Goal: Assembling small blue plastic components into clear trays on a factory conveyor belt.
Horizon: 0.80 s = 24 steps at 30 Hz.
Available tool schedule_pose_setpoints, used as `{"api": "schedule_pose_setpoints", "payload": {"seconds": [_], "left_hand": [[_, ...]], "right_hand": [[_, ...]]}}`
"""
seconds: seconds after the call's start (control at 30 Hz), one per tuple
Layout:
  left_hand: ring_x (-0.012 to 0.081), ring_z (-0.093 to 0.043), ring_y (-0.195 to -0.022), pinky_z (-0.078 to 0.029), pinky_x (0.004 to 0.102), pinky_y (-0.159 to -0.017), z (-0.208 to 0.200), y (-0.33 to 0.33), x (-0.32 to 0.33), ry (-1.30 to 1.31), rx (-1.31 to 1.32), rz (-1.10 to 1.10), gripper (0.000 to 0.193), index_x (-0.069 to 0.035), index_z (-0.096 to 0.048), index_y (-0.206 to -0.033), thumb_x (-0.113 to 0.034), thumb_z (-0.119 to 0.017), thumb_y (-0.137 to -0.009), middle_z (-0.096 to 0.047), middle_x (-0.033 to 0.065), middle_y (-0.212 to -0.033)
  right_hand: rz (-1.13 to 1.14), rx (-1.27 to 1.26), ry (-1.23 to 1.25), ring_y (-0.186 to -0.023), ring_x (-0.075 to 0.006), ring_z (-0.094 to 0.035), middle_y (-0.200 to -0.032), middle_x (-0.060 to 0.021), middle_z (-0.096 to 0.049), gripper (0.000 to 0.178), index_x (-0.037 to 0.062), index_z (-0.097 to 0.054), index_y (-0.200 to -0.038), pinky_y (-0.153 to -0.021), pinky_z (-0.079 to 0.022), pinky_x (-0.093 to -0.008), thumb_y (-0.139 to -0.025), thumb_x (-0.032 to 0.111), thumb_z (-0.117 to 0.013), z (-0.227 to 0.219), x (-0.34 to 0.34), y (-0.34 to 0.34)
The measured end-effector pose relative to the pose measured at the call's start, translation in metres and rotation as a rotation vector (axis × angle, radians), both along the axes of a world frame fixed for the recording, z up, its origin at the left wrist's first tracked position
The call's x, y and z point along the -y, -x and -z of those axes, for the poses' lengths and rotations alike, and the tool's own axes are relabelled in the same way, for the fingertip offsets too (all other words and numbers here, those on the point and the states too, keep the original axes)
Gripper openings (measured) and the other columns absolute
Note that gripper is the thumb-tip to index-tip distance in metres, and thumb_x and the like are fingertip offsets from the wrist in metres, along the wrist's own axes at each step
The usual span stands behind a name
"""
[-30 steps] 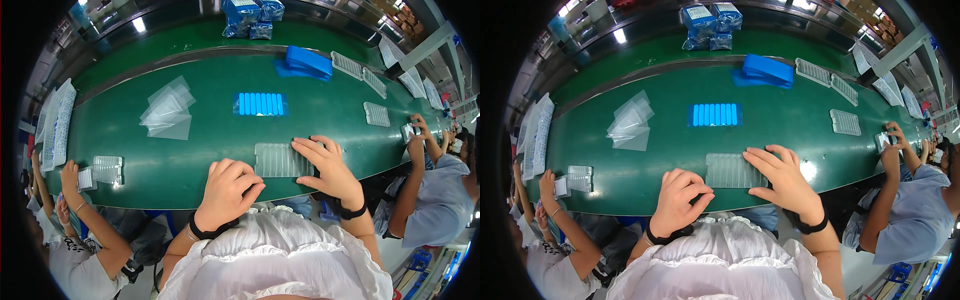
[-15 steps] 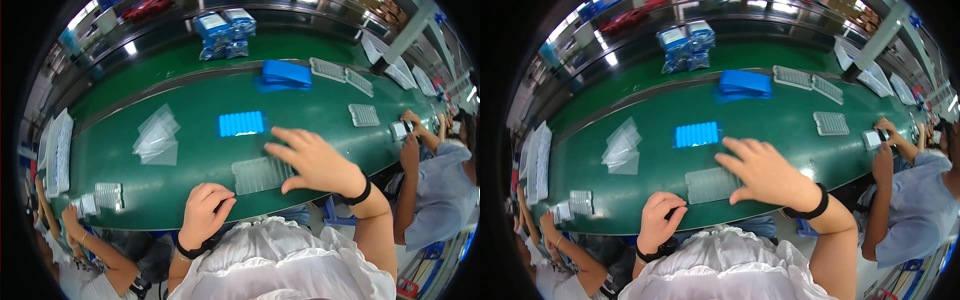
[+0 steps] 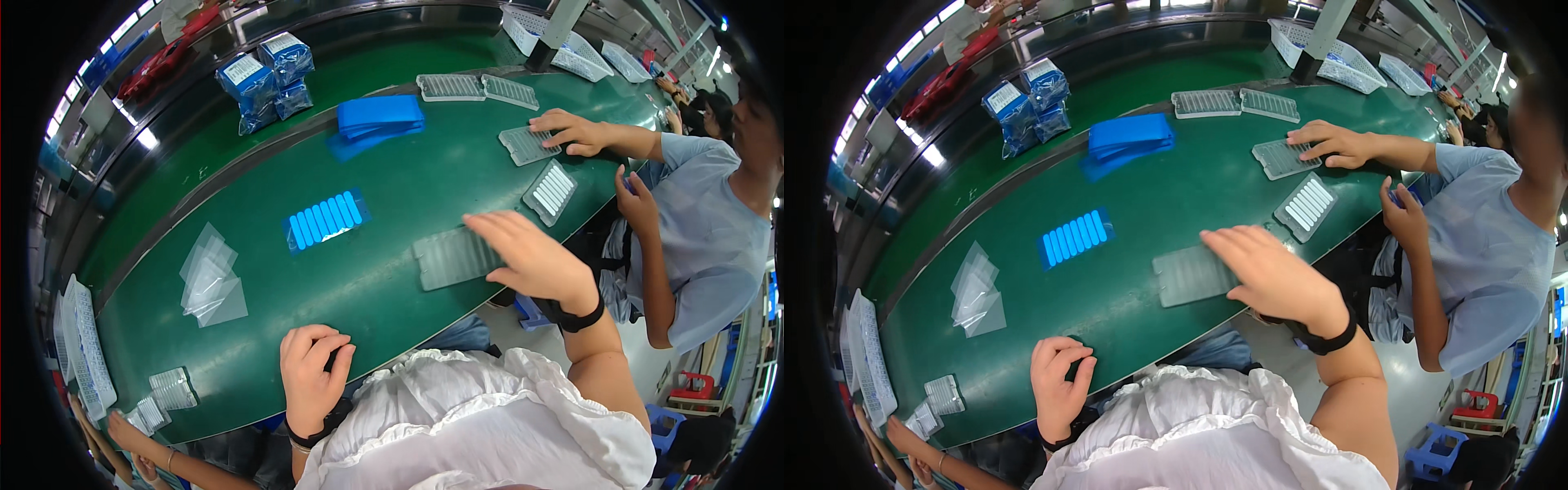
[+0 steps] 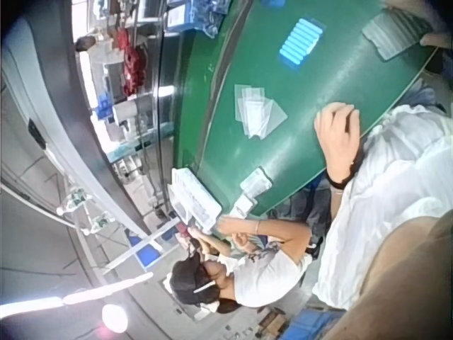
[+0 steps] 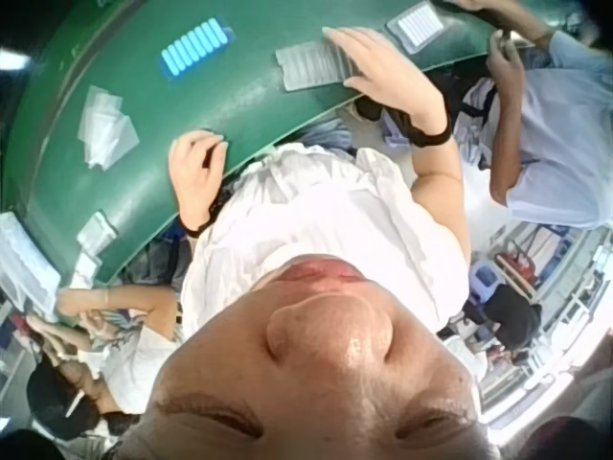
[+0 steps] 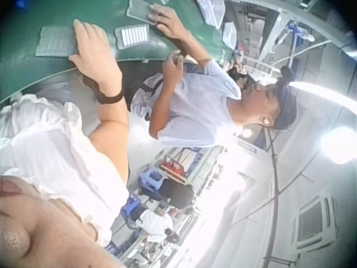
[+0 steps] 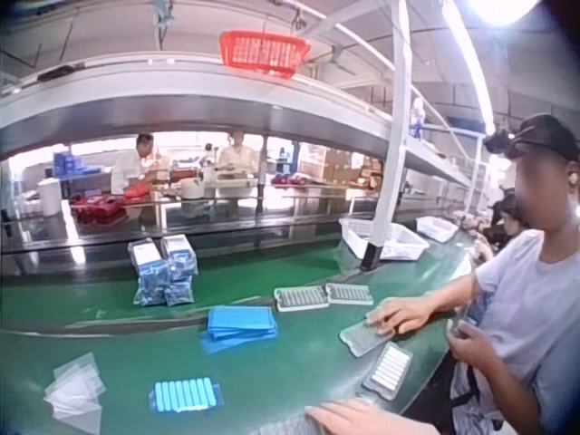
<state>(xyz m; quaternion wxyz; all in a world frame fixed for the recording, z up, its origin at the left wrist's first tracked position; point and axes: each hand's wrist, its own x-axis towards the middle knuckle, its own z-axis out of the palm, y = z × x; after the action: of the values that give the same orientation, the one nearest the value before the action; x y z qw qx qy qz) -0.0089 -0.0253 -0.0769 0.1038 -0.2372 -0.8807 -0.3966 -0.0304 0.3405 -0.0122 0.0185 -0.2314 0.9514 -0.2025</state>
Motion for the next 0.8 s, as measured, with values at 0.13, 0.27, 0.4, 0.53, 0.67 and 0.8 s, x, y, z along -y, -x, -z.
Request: {"api": "schedule_pose_setpoints", "payload": {"seconds": [0.13,0.27,0.4,0.53,0.67,0.8], "left_hand": [[0.0296,-0.062,-0.088,-0.046,0.0402,-0.077,-0.003,0.002,0.004,0.032,-0.009,0.004,0.014,-0.007,-0.073,-0.089,-0.006,-0.08,-0.077,-0.067,0.0072,-0.093],[0.0268,-0.062,-0.086,-0.047,0.0412,-0.079,0.003,-0.001,0.007,-0.012,-0.075,0.032,0.012,-0.012,-0.073,-0.091,-0.014,-0.08,-0.082,-0.066,0.003,-0.095],[0.0239,-0.061,-0.095,-0.047,0.0391,-0.087,0.011,-0.019,0.018,-0.049,-0.067,0.033,0.009,-0.011,-0.071,-0.096,-0.015,-0.075,-0.089,-0.063,0.0017,-0.105],[0.0235,-0.062,-0.097,-0.047,0.0391,-0.087,0.019,-0.034,0.028,-0.166,-0.064,0.019,0.007,-0.01,-0.07,-0.098,-0.015,-0.072,-0.093,-0.064,0.0022,-0.108],[0.0262,-0.062,-0.096,-0.048,0.0417,-0.087,0.016,-0.039,0.045,-0.274,-0.094,-0.051,0.011,-0.01,-0.069,-0.099,-0.014,-0.074,-0.089,-0.062,0.0042,-0.102],[0.0285,-0.062,-0.1,-0.049,0.0438,-0.09,0.008,-0.035,0.049,-0.288,-0.059,-0.18,0.021,-0.01,-0.07,-0.107,-0.015,-0.076,-0.088,-0.062,0.0069,-0.109]], "right_hand": [[0.027,-0.123,0.04,-0.124,-0.0418,-0.052,-0.138,-0.0209,-0.057,0.087,-0.0022,-0.045,-0.149,-0.108,-0.044,-0.0469,-0.07,0.005,-0.081,-0.007,-0.012,0.01],[0.078,-0.088,0.004,-0.132,-0.0414,-0.051,-0.141,-0.0222,-0.056,0.09,0.0001,-0.045,-0.151,-0.111,-0.043,-0.0458,-0.067,-0.001,-0.077,-0.013,-0.013,0.022],[-0.061,-0.077,-0.087,-0.13,-0.0398,-0.052,-0.136,-0.0227,-0.057,0.09,0.0006,-0.042,-0.154,-0.112,-0.041,-0.0444,-0.068,0.0,-0.07,-0.013,-0.019,0.049],[-0.047,-0.038,-0.055,-0.132,-0.038,-0.052,-0.139,-0.0222,-0.056,0.09,0.0012,-0.041,-0.155,-0.114,-0.039,-0.043,-0.07,-0.001,-0.068,-0.016,-0.032,0.082],[-0.01,-0.067,0.028,-0.136,-0.0342,-0.051,-0.142,-0.0212,-0.055,0.09,0.0028,-0.039,-0.157,-0.117,-0.036,-0.0414,-0.071,-0.004,-0.064,-0.026,-0.02,0.092],[-0.243,-0.005,0.024,-0.128,-0.0364,-0.056,-0.134,-0.0214,-0.059,0.094,0.0017,-0.04,-0.156,-0.113,-0.039,-0.0442,-0.067,0.002,-0.072,-0.035,0.062,0.052]]}}
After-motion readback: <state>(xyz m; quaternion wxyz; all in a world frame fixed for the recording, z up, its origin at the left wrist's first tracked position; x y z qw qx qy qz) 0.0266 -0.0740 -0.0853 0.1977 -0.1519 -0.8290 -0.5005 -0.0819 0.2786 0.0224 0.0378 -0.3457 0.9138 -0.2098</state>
